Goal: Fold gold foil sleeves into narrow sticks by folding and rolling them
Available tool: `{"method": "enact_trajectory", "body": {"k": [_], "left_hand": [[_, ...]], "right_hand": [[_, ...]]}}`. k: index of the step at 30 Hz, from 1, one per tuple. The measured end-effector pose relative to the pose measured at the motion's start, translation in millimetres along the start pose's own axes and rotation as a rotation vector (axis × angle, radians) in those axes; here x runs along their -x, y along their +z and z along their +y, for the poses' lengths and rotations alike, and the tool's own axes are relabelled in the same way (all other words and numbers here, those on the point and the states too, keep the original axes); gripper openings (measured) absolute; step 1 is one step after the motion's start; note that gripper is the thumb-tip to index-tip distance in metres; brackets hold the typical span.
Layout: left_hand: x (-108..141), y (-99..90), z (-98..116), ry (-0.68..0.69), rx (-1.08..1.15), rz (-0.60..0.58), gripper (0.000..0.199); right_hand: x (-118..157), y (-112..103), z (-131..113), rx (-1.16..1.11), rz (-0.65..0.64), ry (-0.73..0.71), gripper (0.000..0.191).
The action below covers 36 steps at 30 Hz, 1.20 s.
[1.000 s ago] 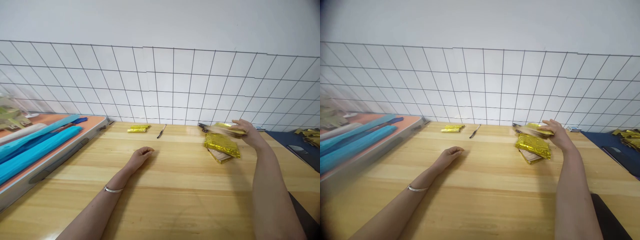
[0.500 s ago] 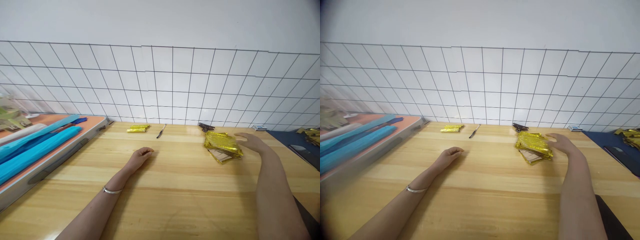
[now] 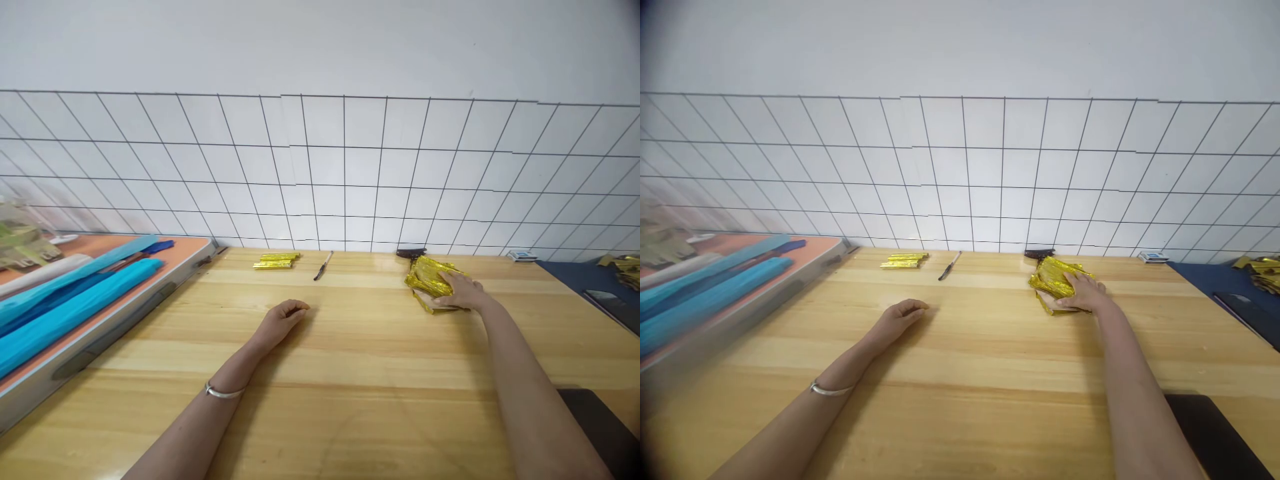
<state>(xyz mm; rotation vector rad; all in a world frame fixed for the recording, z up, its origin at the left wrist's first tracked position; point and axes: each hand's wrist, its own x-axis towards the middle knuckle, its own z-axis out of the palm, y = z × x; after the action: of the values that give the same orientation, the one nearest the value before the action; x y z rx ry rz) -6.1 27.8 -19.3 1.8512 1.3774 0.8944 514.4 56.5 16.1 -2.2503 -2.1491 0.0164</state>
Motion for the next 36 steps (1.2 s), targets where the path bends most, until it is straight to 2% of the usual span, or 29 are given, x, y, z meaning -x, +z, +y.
{"method": "enact_trajectory", "body": {"k": [3,6,8,13,21,24,27,29,30,31,32,34,36], "left_hand": [[-0.3,-1.2,1.1,-0.008,0.005,-0.011,0.032],[-0.5,-3.3,1.2,-0.021,0.043,-0.015,0.033],[-0.4,-4.3,0.6,-0.031,0.065,-0.006,0.033],[-0.7,-4.0,-1.0,-0.047,0.076,-0.002,0.035],[1.7,-4.5,6.6,-0.030,0.028,-0.018,0.031],[2.2,-4.6,6.2,-0.025,0.024,-0.033,0.031],[1.8,-3.5,3.5,-0.033,0.043,-0.023,0.032],[1.9,-2.8,3.7,-0.038,0.079,-0.006,0.036],[2.3,-2.7,5.3,-0.034,0.112,0.000,0.039],[3.1,-2.9,8.0,-0.026,0.160,0.002,0.042],[4.2,-3.2,12.1,-0.015,0.229,-0.003,0.048],[7.6,-4.0,24.0,0.007,0.424,-0.024,0.061],[12.3,-3.6,38.8,0.011,0.661,-0.100,0.074]], "right_hand": [[-3.1,-12.5,4.0,-0.022,-0.006,-0.005,0.082],[-1.8,-22.4,3.0,-0.067,-0.045,-0.048,0.049],[1.3,-25.1,0.9,-0.108,-0.069,-0.082,0.035],[7.0,-23.6,-0.7,-0.171,-0.078,-0.111,0.029],[7.2,-23.0,-3.3,-0.219,-0.058,-0.065,0.019],[10.2,-33.5,-2.9,-0.216,-0.009,-0.014,0.019],[15.9,-58.6,-5.8,-0.194,0.150,0.094,0.027],[24.7,-80.8,-20.4,-0.188,0.290,0.163,0.035],[31.1,-91.6,-33.8,-0.247,0.417,0.168,0.034],[38.6,-101.2,-51.3,-0.362,0.476,0.115,0.033],[46.8,-108.9,-72.3,-0.531,0.471,0.026,0.031],[62.4,-115.7,-120.4,-0.958,0.308,-0.202,0.031],[72.6,-108.8,-166.6,-1.321,0.083,-0.346,0.030]]}}
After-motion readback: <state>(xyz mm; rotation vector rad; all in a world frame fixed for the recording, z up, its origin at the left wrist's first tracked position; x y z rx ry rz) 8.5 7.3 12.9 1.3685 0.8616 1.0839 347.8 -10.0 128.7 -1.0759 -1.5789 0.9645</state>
